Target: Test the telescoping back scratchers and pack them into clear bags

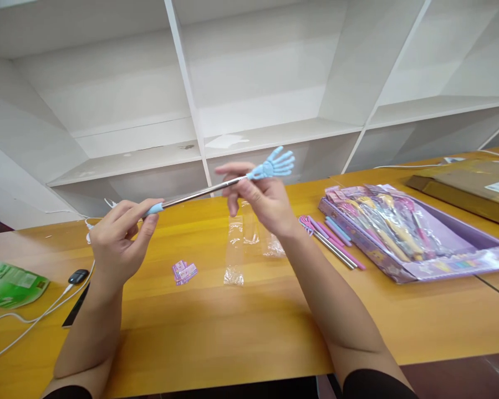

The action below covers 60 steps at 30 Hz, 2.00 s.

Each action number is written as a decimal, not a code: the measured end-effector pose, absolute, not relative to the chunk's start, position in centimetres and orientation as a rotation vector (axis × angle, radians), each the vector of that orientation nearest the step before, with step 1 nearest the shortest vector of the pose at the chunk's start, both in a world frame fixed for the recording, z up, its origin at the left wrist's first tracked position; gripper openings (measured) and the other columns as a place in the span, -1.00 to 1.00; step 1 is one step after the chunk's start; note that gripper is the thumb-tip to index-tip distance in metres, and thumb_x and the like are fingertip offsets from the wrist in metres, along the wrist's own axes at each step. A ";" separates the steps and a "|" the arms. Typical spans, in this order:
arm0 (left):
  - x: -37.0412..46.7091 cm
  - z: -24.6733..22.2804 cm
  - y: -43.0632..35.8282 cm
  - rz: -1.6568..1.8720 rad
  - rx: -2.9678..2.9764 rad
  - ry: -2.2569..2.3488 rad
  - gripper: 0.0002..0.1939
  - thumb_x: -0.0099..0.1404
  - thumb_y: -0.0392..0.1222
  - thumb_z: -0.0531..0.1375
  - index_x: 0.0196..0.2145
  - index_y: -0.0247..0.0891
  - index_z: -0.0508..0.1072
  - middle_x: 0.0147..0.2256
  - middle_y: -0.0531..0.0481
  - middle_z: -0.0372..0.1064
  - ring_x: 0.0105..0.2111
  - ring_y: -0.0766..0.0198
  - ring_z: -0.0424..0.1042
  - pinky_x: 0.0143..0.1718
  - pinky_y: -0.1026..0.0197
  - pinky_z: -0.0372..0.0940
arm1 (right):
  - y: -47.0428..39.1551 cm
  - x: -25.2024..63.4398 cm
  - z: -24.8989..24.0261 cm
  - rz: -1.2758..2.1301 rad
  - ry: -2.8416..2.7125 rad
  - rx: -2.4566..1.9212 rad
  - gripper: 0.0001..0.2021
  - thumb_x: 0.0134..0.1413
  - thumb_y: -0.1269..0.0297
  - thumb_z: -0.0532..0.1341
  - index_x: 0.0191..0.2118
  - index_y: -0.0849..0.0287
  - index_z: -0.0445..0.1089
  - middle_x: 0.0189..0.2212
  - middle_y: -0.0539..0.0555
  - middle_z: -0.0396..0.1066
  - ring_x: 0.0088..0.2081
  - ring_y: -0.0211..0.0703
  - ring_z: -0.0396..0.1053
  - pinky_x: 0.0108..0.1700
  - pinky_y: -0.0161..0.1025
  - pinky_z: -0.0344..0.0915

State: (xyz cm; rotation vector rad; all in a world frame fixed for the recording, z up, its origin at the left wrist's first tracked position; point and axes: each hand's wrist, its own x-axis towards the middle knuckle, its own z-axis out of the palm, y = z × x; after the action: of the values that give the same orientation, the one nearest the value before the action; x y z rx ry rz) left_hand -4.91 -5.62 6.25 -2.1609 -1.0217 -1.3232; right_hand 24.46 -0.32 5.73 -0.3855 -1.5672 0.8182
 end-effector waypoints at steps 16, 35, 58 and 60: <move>-7.0 7.2 -7.6 -1.375 -2.381 -0.840 -0.80 0.50 -0.23 0.26 -0.02 -0.04 0.66 -0.31 0.09 0.64 -0.56 0.39 0.33 -0.49 0.23 0.23 | -0.1 25.9 6.0 0.145 -1.540 -0.863 -0.35 0.47 -0.18 0.19 -0.55 0.10 0.00 -0.58 -0.05 -0.07 -0.48 -0.24 -0.09 -0.36 -0.13 -0.12; -5.5 6.8 -5.1 -1.679 -2.345 -0.654 -0.74 0.54 -0.17 0.20 -0.30 -0.12 0.64 -0.44 0.00 0.54 -0.44 0.23 0.46 -0.41 0.10 0.32 | 0.4 22.2 3.6 0.018 -1.581 -0.903 -0.52 0.52 0.15 0.08 -0.48 0.08 -0.06 -0.57 -0.08 -0.08 -0.49 -0.27 -0.09 -0.37 -0.14 -0.13; -3.7 5.1 -3.8 -1.787 -2.397 -0.615 -0.72 0.52 -0.20 0.20 -0.38 -0.16 0.58 -0.50 0.02 0.50 -0.48 0.25 0.42 -0.38 0.11 0.29 | -1.6 20.1 2.9 0.064 -1.631 -0.944 -0.58 0.52 0.27 0.07 -0.43 0.09 -0.08 -0.54 -0.09 -0.04 -0.48 -0.28 -0.10 -0.36 -0.12 -0.12; -3.7 4.8 -3.4 -1.799 -2.408 -0.611 -0.73 0.52 -0.19 0.21 -0.37 -0.16 0.59 -0.49 0.01 0.51 -0.48 0.24 0.43 -0.39 0.12 0.29 | -1.7 20.1 3.1 0.041 -1.629 -0.950 -0.58 0.51 0.27 0.07 -0.44 0.08 -0.07 -0.55 -0.09 -0.03 -0.48 -0.28 -0.10 -0.36 -0.12 -0.11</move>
State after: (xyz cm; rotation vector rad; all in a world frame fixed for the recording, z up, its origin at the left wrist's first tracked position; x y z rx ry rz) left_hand -3.74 -3.43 4.83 -2.4085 -0.6113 -1.7994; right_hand 20.09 -1.65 3.05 -0.9502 -1.6288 0.0406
